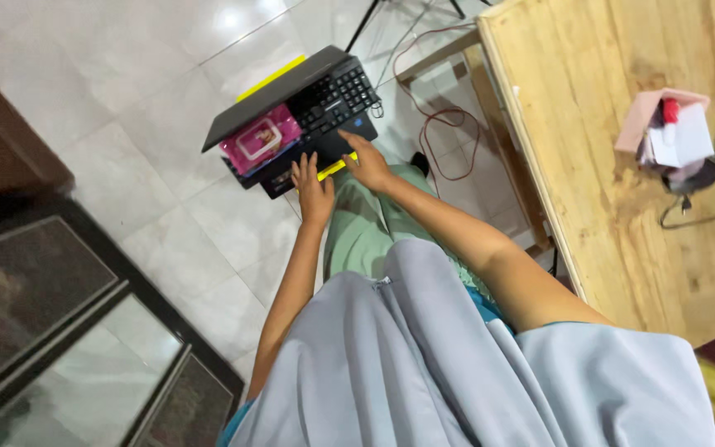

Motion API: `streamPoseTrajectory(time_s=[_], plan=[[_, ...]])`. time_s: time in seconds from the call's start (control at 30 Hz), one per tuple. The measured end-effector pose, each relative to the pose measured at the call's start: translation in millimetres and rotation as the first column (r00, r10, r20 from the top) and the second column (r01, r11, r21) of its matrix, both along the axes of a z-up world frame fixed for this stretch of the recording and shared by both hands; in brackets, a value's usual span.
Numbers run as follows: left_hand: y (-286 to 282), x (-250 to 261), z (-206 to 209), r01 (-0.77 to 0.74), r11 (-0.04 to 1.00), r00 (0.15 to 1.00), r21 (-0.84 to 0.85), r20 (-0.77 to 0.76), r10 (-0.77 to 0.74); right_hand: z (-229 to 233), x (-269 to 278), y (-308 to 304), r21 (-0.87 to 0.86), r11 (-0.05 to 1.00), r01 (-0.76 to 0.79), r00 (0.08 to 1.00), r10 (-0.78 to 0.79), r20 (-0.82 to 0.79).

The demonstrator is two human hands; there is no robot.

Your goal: The person moves a keyboard and a laptop on a desk, then moves a package of wipes, a mouse, a glasses case, and finally a vase of flowers, placing them on a lower surface or back on the desk.

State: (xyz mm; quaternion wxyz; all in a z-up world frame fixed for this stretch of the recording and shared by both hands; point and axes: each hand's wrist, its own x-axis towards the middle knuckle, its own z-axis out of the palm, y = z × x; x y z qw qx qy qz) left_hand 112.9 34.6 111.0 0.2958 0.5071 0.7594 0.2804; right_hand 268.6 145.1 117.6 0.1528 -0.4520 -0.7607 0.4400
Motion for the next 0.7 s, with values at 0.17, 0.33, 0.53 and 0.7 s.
streamPoseTrajectory(time_s=[0.17, 0.33, 0.53, 0.7], plan=[[23.0, 53.3, 29.2, 0.228, 0.973, 0.971, -0.029, 0.080, -0.225, 46.5, 68.0, -2.7, -0.077, 0.992, 0.103, 0.995, -0.101, 0.018], [58.0, 107.1, 66.6, 0.446, 0.894, 0.887, 0.038, 0.110, -0.448, 84.0, 133.7, 0.0, -0.116, 0.954, 0.277, 0.955, -0.286, -0.072], [100.7, 180.9, 112.1, 0.632, 0.764, 0.756, 0.132, 0.112, -0.645, 137.0, 211.7, 2.4, -0.113, 0.878, 0.465, 0.860, -0.479, -0.176], [116.4, 249.5, 135.7, 0.722, 0.653, 0.646, 0.230, 0.114, -0.755, 160.3, 274.4, -9.7, -0.166, 0.794, 0.585, 0.746, -0.607, -0.273]])
